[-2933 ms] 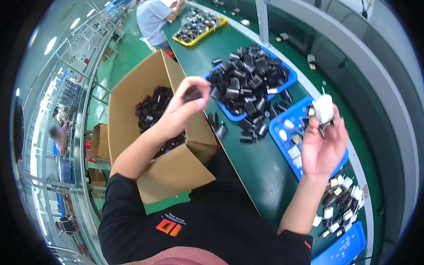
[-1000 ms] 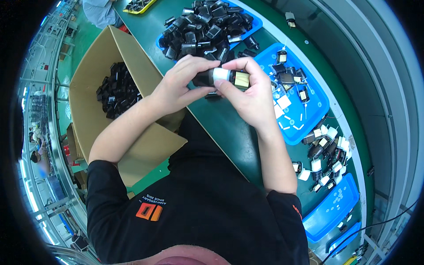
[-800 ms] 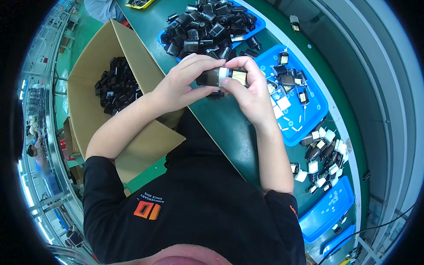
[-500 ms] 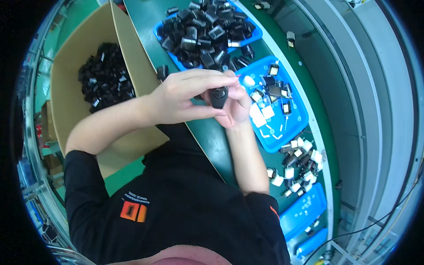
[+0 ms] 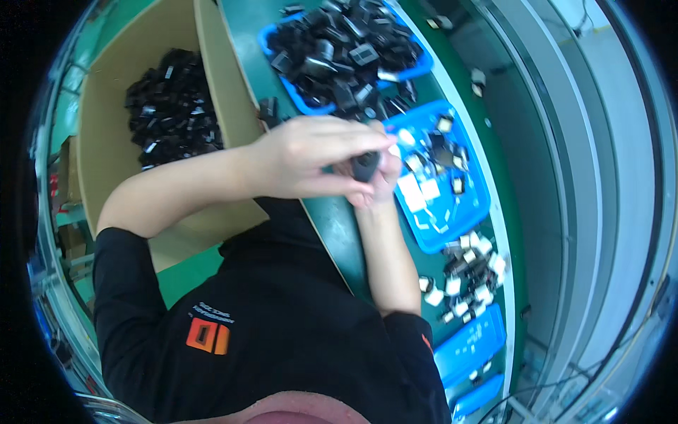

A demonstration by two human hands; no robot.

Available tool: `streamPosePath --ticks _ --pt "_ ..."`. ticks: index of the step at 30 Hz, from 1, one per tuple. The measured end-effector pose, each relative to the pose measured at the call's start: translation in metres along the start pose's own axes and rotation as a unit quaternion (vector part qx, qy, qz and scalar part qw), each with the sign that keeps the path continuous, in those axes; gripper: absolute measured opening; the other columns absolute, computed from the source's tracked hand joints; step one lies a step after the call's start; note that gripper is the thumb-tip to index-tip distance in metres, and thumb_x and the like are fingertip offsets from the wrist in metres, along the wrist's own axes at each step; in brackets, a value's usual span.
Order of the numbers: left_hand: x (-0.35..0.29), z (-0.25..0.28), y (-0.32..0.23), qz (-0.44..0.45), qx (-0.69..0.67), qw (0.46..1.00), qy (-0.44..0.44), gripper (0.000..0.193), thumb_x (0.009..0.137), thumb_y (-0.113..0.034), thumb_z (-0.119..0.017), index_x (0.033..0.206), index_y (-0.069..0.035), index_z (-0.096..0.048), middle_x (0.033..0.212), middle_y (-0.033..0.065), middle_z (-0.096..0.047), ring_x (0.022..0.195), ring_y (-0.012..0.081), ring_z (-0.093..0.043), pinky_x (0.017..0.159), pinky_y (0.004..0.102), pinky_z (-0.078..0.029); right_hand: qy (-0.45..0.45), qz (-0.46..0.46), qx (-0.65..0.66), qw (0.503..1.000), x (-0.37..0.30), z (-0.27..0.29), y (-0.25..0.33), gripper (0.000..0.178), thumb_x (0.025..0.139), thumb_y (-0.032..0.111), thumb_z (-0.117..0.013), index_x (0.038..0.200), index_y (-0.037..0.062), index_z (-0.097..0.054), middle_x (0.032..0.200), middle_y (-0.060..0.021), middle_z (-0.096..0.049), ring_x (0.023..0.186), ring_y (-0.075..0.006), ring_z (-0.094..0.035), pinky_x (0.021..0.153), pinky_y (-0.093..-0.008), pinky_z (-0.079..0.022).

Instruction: Assembling black plastic housing components with white internal parts.

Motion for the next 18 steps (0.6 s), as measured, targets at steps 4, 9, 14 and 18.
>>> streamPosePath --ticks 4,9,14,18 --pt "0.003 -0.011 0.004 0.009 -0.011 0.999 0.032 0.052 0.080 -0.021 -0.075 0.125 -0.002 -0.059 0.114 0.0164 -0.065 0.101 0.0316 -0.065 0.087 0.0373 -0.053 -0.194 0.034 0.008 0.980 -0.022 0.031 -0.001 0.053 0.073 0.056 -0.074 0.101 0.0165 -0.053 0.097 -0.0022 -0.056 0.093 -0.0169 -0.059 0.076 -0.0325 -0.052" --pt "0.001 -0.006 -0.006 -0.038 0.006 0.999 0.000 0.055 0.077 -0.016 -0.077 0.126 -0.001 -0.057 0.112 0.0166 -0.065 0.093 0.0299 -0.066 0.081 0.0365 -0.054 -0.064 0.047 0.029 0.996 -0.008 -0.012 0.013 0.022 0.079 0.021 -0.067 0.093 0.0141 -0.051 0.092 -0.0048 -0.053 0.089 -0.0178 -0.059 0.075 -0.0302 -0.051" --pt "0.004 -0.004 -0.001 0.016 -0.052 0.998 0.014 0.051 0.081 -0.021 -0.074 0.124 0.002 -0.056 0.109 0.0174 -0.065 0.085 0.0297 -0.065 0.077 0.0361 -0.054 -0.025 0.038 0.028 0.999 -0.006 -0.008 0.016 0.022 0.077 0.015 -0.067 0.094 0.0134 -0.052 0.092 -0.0064 -0.055 0.085 -0.0175 -0.060 0.073 -0.0268 -0.053" --pt "0.005 -0.003 0.001 0.012 -0.052 0.998 0.026 0.051 0.081 -0.020 -0.074 0.124 0.001 -0.056 0.108 0.0158 -0.065 0.086 0.0291 -0.065 0.076 0.0354 -0.053 -0.047 0.048 0.004 0.998 -0.002 -0.011 0.021 0.023 0.076 0.012 -0.063 0.095 0.0122 -0.052 0.093 -0.0075 -0.055 0.087 -0.0192 -0.059 0.075 -0.0278 -0.053"
Point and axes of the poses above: each hand's wrist, its own x-axis towards the middle knuckle, its own z-axis out of the back of the hand, y = z × x, the point moved 7 cm from there along x, towards the middle knuckle
